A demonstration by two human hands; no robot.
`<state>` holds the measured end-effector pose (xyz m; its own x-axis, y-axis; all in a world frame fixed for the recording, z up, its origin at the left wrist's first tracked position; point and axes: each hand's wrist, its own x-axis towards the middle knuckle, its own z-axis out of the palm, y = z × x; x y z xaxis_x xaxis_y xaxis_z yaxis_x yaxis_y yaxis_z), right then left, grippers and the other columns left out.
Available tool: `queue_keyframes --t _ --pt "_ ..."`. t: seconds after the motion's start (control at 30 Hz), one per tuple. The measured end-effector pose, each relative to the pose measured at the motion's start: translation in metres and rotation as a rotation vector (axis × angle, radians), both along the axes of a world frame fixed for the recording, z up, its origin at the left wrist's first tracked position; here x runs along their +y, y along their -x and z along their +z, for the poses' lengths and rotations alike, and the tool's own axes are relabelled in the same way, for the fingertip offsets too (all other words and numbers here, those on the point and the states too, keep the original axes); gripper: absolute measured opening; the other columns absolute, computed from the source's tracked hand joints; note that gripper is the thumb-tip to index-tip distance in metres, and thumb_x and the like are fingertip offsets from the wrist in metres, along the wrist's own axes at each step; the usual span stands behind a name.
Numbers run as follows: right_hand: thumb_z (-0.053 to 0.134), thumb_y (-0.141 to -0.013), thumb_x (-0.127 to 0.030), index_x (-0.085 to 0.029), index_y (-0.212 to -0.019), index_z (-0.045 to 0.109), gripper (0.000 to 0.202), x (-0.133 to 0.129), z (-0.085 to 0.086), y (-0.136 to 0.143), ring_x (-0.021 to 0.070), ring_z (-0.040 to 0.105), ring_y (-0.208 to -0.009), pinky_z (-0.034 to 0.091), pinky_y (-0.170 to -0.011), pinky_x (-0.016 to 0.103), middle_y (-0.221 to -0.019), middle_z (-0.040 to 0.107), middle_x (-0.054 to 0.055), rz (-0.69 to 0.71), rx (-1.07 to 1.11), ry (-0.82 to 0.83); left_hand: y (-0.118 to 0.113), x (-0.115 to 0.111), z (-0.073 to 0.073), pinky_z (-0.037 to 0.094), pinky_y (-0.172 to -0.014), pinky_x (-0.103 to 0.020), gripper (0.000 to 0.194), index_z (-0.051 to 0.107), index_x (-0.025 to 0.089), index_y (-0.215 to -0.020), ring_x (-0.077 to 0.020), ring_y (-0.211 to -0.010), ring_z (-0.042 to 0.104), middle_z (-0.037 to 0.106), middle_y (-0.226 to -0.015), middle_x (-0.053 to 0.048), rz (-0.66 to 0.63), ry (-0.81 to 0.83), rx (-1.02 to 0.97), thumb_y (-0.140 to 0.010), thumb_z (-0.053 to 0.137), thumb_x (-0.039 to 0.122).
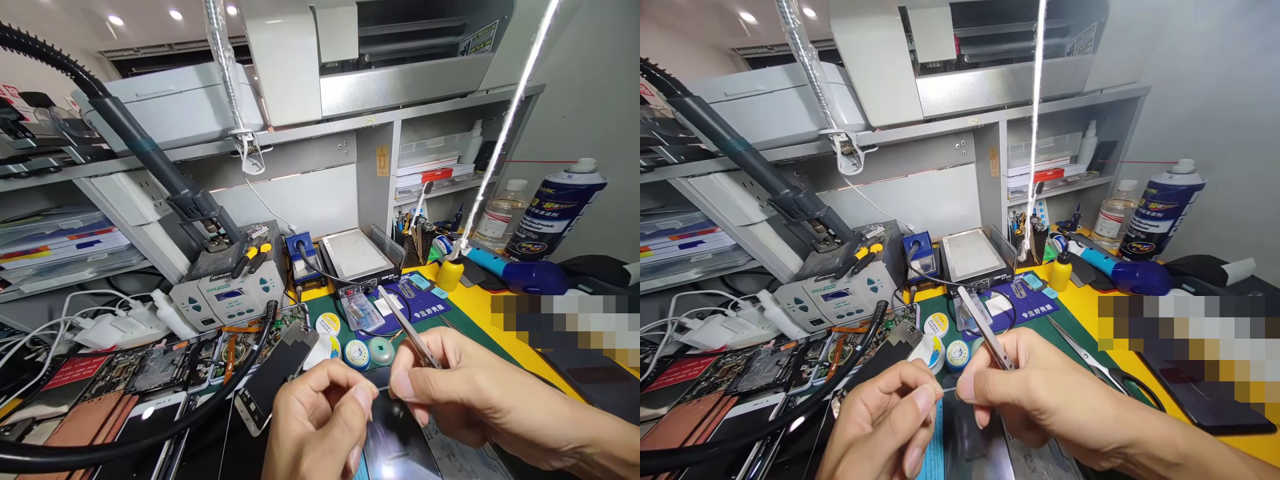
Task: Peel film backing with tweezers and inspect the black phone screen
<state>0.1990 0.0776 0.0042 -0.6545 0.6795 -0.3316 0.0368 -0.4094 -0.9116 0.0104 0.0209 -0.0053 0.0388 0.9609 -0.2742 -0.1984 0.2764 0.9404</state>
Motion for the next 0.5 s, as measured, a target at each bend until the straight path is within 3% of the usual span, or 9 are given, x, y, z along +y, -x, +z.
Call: queue_keyframes --t 0.2,0.4,0.5 --pt "0.075 -0.083 -0.030 -0.017 -0.063 0.063 0.027 0.000 0.000 0.000 0.0028 0.014 -0.033 0.014 -0.035 0.019 -0.041 0.030 -0.013 0.008 0.079 0.133 0.000 0.002 -0.005 0.023 -0.035 -0.013 0.042 0.065 0.018 -0.071 -0.0018 -0.035 0.028 0.046 -0.042 0.007 -0.042 0.040 -0.122 -0.071 0.083 0.056" --pt "0.078 -0.081 -0.029 -0.015 -0.072 0.062 0.023 0.002 -0.002 -0.002 -0.0019 0.014 -0.034 0.011 -0.035 0.015 -0.061 0.053 -0.007 -0.021 0.141 0.391 -0.003 0.003 -0.013 0.028 -0.038 -0.014 0.049 0.065 0.016 -0.070 -0.0023 -0.037 0.032 0.048 -0.042 0.006 -0.037 -0.008 -0.119 -0.066 0.087 0.059" --pt "0.080 -0.080 -0.028 -0.016 -0.076 0.062 0.021 0.003 -0.003 -0.002 -0.0022 0.015 -0.035 0.011 -0.035 0.014 -0.063 0.055 -0.006 -0.025 0.162 0.428 -0.002 0.003 -0.014 0.029 -0.037 -0.014 0.045 0.066 0.016 -0.070 -0.0026 -0.036 0.034 0.048 -0.042 0.005 -0.034 -0.014 -0.151 -0.068 0.087 0.055"
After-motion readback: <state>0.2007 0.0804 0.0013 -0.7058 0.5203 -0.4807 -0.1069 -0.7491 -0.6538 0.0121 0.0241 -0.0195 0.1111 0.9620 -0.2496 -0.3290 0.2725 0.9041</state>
